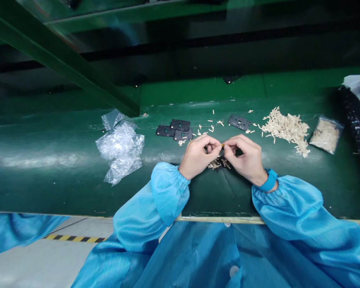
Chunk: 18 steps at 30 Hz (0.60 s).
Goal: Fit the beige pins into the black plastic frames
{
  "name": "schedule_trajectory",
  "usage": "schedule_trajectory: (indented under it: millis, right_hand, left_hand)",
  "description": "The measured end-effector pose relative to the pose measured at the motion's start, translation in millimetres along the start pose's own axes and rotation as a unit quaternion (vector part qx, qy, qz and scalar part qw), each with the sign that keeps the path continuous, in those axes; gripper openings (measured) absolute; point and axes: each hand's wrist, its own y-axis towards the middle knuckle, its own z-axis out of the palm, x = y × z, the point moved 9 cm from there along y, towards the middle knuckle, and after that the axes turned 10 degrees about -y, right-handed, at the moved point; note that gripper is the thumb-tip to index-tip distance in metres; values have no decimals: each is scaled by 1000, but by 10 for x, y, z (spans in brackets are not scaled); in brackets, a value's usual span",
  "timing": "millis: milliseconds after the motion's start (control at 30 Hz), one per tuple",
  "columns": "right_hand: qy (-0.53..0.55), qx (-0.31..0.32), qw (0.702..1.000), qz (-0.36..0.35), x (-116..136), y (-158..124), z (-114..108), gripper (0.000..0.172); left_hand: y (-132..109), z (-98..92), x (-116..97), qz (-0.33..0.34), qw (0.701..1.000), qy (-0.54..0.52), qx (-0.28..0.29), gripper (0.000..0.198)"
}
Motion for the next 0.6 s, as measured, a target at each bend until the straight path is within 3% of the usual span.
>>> schedule_trajectory:
  millis: [167, 333, 433, 500, 567, 600]
  right_hand:
    - [-20, -55, 994, 89, -262, 86, -192, 10]
    - [-84, -65, 990, 97, -423, 144, -281, 17]
    - [-106, -50, 989, 92, -435, 150, -272, 16]
    - [-30, -21, 994, 107, -429, 136, -214, 10]
    - [117, 80, 977, 158, -422, 83, -5, 17]
    - [201, 150, 949, 190, -389, 24, 141, 21]
  left_hand:
    - [19, -50, 31, -25, 999, -29, -14, 6]
    - [32, -109, -5, -3, 999, -9, -31, 6]
    - [15, -157, -162, 93, 992, 77, -31, 10]
    - [-31, -174, -308, 188, 972, 141, -30, 16]
    - [-102, -171, -426, 276, 942, 189, -28, 21]
    - [-130, -168, -454, 303, 930, 205, -25, 23]
